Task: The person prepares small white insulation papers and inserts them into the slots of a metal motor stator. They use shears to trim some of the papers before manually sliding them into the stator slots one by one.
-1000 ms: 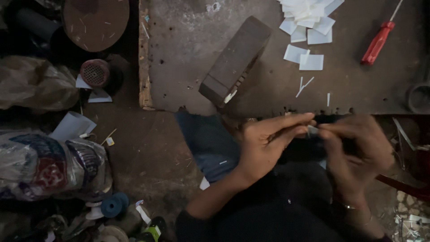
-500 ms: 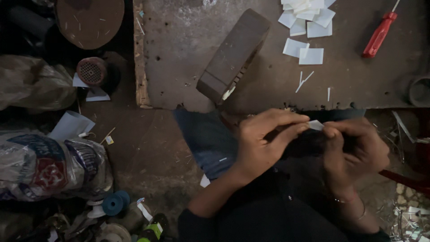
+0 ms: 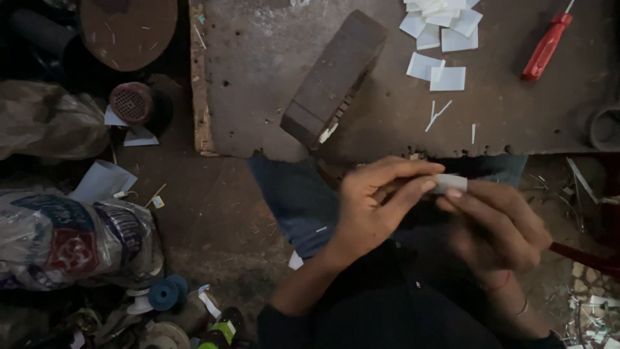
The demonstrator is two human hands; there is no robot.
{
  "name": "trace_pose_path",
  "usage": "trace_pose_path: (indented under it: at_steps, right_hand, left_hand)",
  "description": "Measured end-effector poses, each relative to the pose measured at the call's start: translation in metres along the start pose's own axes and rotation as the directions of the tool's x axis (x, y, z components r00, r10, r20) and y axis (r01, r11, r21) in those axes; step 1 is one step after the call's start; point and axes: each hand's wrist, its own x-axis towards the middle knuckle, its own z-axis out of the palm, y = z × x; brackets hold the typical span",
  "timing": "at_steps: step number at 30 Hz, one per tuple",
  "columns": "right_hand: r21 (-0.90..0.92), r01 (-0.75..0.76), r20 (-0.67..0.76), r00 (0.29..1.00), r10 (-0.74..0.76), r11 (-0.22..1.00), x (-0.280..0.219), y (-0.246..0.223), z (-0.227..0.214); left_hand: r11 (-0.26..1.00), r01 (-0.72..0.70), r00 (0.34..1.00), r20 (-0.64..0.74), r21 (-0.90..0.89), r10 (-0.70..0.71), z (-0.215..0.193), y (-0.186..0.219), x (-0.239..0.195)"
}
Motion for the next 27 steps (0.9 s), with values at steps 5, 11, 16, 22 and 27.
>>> trace_pose_path:
  at_steps: [5, 11, 16, 22, 27]
  right_hand:
    - [0.350, -0.386, 0.159, 0.922, 0.352, 0.854, -0.008, 0.001, -0.006]
    - [0.756, -0.645, 0.475, 0.658, 0.584, 0.110, -0.006, 0.012, -0.013]
    - [0.620, -0.762, 0.624, 0.625, 0.469, 0.190, 0.011, -0.002, -0.014]
    - [0.411, -0.317, 0.399, 0.906, 0.144, 0.855, 0.040, -0.014, 0.001]
    - [0.137, -0.077, 0.238, 0.970, 0.042, 0.988, 0.068, -0.014, 0.039]
  left_hand:
    - [0.864, -0.258, 0.963, 0.050, 0.432, 0.263, -0.006, 0.000, 0.000]
    - [0.614, -0.578, 0.813, 0.321, 0.538, 0.485, -0.014, 0.005, 0.000]
    - [0.639, -0.546, 0.829, 0.243, 0.542, 0.503, -0.027, 0.013, -0.005]
    - [0.768, -0.377, 0.916, 0.084, 0.517, 0.393, -0.038, 0.013, -0.018]
    - [0.560, -0.432, 0.650, -0.186, 0.707, 0.736, -0.060, 0.010, -0.007]
